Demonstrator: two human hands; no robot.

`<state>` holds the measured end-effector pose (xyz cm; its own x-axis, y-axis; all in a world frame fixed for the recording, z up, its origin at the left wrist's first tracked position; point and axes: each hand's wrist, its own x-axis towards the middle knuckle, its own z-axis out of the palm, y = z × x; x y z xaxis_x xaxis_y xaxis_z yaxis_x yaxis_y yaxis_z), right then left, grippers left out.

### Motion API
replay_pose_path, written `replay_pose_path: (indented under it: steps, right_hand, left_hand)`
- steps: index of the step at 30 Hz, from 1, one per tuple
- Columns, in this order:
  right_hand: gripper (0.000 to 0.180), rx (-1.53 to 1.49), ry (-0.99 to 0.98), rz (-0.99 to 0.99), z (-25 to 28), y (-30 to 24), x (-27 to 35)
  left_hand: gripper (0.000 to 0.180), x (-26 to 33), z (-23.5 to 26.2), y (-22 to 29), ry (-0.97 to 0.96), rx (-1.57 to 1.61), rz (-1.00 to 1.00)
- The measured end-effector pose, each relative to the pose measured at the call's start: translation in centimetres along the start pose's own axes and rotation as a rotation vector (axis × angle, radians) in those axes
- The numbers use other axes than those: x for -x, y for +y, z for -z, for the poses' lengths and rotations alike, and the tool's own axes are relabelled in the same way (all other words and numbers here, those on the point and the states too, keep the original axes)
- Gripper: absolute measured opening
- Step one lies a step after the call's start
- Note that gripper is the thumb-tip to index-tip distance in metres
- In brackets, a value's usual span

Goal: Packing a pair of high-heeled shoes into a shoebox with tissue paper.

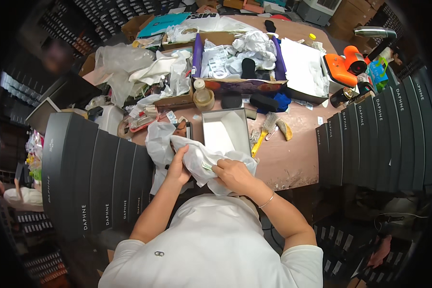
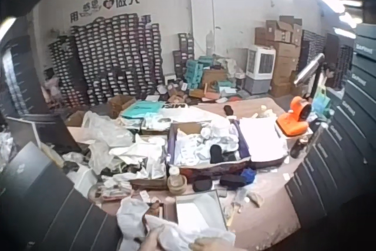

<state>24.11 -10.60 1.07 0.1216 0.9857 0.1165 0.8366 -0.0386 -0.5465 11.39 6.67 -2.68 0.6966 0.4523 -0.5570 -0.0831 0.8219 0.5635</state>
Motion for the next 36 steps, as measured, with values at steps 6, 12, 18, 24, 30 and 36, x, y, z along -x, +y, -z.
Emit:
replay_pose_path:
  steps: [6,12,18,24,30,36]
  right_hand:
    - [0.084,-0.474,0.034,-0.357,-1.7,0.7,1.4]
    - [0.081,-0.957,-0.013,-0.496,-7.2,4.2,1.6]
    - [0.071,-1.099,0.234,-0.771,-3.8,3.9,0.7]
    - [0.092,-1.3,0.488,-0.737,-2.4,2.4,3.7]
    - [0.055,-1.009,0.686,-0.43,-0.1,1.0,1.1]
    - [0.013,-0.39,0.595,-0.343,5.2,-1.8,0.7]
  left_hand:
    - [0.032,-1.4,-1.3,-1.7,0.063,-0.002,-0.01]
    - [0.026,-1.7,-2.3,-2.0,0.104,-0.237,-0.04]
    - [0.035,-3.2,2.3,-0.4,0.028,-0.061,0.008]
    - [0.049,0.2,0.4,2.7,0.052,0.239,-0.183]
    - [0.052,1.2,-0.7,0.7,0.187,0.275,-0.139]
    - [0.051,-0.3,0.6,1.9,0.142,0.325,-0.168]
